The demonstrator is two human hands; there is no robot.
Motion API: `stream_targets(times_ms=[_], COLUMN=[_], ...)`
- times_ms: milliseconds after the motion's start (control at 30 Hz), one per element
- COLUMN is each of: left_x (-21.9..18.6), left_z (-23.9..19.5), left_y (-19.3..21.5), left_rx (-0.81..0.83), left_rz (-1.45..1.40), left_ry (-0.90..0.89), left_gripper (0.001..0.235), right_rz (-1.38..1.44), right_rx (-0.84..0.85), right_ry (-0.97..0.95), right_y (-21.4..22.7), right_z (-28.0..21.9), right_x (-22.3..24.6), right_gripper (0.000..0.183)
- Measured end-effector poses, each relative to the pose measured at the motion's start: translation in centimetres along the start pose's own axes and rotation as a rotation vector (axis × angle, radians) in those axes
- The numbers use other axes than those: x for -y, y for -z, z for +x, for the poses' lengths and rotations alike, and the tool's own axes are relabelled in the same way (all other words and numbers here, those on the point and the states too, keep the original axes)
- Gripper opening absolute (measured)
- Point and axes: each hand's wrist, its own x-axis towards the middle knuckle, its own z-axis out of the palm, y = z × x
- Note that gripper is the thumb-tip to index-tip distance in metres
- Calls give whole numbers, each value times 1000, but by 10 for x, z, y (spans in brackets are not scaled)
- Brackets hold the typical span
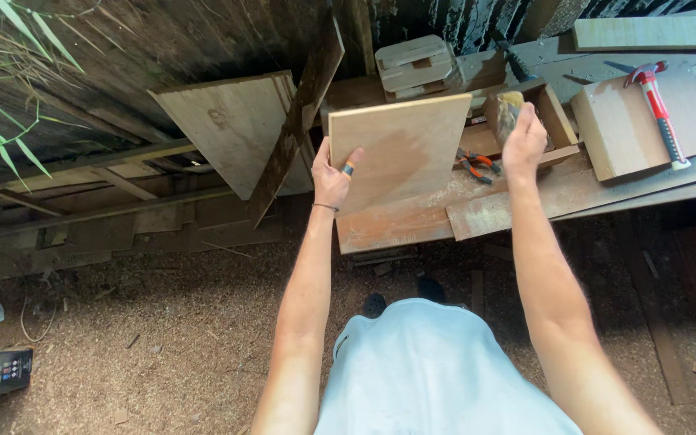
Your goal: The person smooths the edges and surfaces of several small wooden pieces using sandpaper and a metal file. They handle each piece individually, turning them over to work on different sides and edges.
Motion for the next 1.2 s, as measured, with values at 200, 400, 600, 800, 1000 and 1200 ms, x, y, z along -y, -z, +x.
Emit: stream_targets(times_ms=[200,400,600,800,1000,1200], left_x=[14,42,91,121,125,128], left_z=[-38,-47,-59,-67,-61,-58], left_y=[-1,10,26,32,35,41], left_rx=[-58,71,73,47,64,35], left_rz=[186,94,13,48,-4,104], left_ry=[107,119,234,252,314,407], left_gripper=[31,45,41,41,46,43], right_rz=[-419,-305,-473,-628,-511,-591], right_rx=[183,532,637,365,389,339], right_ry=[597,608,685,510,591,311], right_y=[-53,-116,-114,-82,-104,-63], right_z=[-4,-78,-73,-47,-82,-59], right_x=[73,111,65,17,13,-34], right_gripper=[30,22,29,30,41,41])
